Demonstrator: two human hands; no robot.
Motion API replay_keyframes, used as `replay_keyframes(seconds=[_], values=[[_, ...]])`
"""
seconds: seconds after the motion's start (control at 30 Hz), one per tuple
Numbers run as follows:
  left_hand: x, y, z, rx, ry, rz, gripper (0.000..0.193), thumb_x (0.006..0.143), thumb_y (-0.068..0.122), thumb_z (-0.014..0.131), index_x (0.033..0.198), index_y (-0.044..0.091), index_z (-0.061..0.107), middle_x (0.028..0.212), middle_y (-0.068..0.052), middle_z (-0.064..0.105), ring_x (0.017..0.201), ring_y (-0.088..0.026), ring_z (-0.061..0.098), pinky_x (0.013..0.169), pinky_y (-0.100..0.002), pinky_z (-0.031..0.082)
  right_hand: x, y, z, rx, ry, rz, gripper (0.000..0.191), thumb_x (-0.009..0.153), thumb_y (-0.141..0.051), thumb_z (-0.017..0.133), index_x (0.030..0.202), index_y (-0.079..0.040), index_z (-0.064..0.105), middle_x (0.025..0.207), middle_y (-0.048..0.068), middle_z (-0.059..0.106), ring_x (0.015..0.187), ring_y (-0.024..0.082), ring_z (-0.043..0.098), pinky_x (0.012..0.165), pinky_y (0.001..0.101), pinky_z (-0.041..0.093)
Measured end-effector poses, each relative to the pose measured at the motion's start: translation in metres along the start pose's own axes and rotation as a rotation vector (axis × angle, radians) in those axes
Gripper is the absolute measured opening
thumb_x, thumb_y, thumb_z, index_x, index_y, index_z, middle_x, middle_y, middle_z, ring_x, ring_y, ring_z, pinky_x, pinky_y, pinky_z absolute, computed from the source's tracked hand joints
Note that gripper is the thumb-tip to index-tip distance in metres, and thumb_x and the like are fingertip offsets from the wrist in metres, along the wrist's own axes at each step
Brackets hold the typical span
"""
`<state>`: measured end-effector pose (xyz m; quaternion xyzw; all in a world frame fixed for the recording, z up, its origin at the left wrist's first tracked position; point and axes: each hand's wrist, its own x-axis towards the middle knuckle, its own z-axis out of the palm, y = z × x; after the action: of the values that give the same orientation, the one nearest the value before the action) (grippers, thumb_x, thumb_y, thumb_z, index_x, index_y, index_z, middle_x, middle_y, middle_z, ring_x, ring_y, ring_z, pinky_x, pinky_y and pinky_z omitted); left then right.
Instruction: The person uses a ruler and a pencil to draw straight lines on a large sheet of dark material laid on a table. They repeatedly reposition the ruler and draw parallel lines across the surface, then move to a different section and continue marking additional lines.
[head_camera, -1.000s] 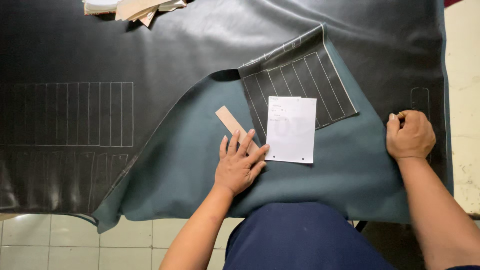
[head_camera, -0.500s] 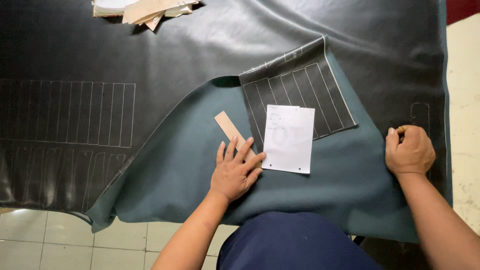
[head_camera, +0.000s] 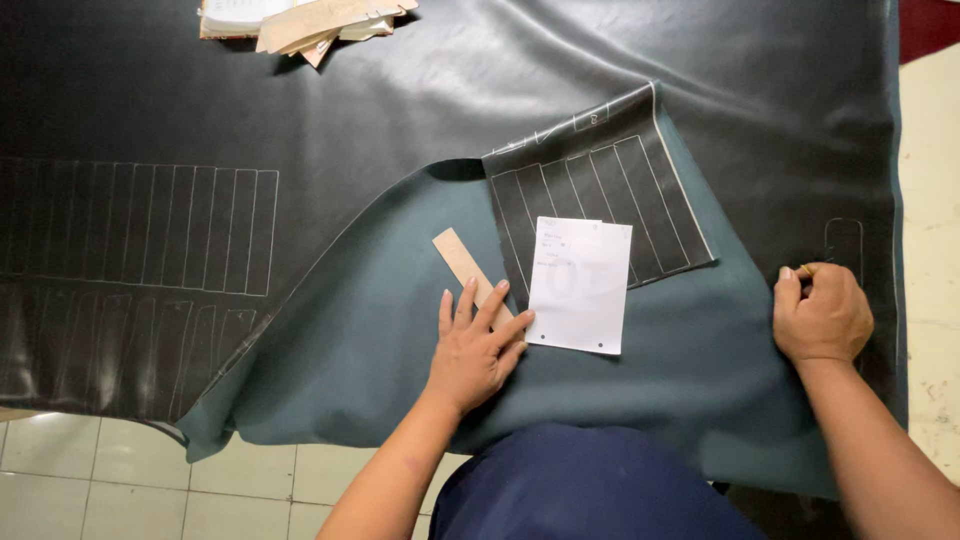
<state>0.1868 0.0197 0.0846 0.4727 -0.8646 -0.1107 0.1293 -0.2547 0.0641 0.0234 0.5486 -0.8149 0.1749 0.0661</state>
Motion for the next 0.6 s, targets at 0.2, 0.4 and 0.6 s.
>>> replay_keyframes(seconds=[0.2, 0.4, 0.6], values=[[-0.002, 0.028, 0.012, 0.058, 0.028, 0.038, 0.048, 0.090, 0.025, 0.066, 0.137, 0.013, 0.064, 0.154, -0.003, 0.051, 0.147, -0.030, 0.040, 0.120, -0.062, 0.020, 0.000, 0.002, 0.000, 0.020, -0.015, 0.024, 0.027, 0.107, -0.031, 0.068, 0.090, -0.012, 0.061, 0.096, 0.008, 0.065, 0.089, 0.030, 0.064, 0.084, 0.0482, 0.050], [-0.001, 0.031, 0.011, -0.033, 0.074, 0.004, 0.048, 0.090, 0.025, 0.068, 0.136, 0.011, 0.063, 0.151, -0.008, 0.054, 0.143, -0.029, 0.044, 0.120, -0.056, 0.025, 0.000, 0.006, 0.003, 0.005, 0.001, 0.004, 0.026, 0.107, -0.030, 0.068, 0.090, -0.012, 0.061, 0.097, 0.007, 0.065, 0.090, 0.030, 0.064, 0.081, 0.0451, 0.050], [0.002, 0.033, 0.010, -0.084, 0.095, -0.039, 0.049, 0.091, 0.031, 0.070, 0.134, 0.011, 0.063, 0.152, -0.010, 0.053, 0.143, -0.028, 0.046, 0.121, -0.052, 0.026, 0.000, 0.009, 0.004, 0.005, -0.029, 0.017, 0.026, 0.107, -0.029, 0.068, 0.090, -0.011, 0.060, 0.097, 0.008, 0.065, 0.090, 0.030, 0.064, 0.083, 0.0467, 0.050]])
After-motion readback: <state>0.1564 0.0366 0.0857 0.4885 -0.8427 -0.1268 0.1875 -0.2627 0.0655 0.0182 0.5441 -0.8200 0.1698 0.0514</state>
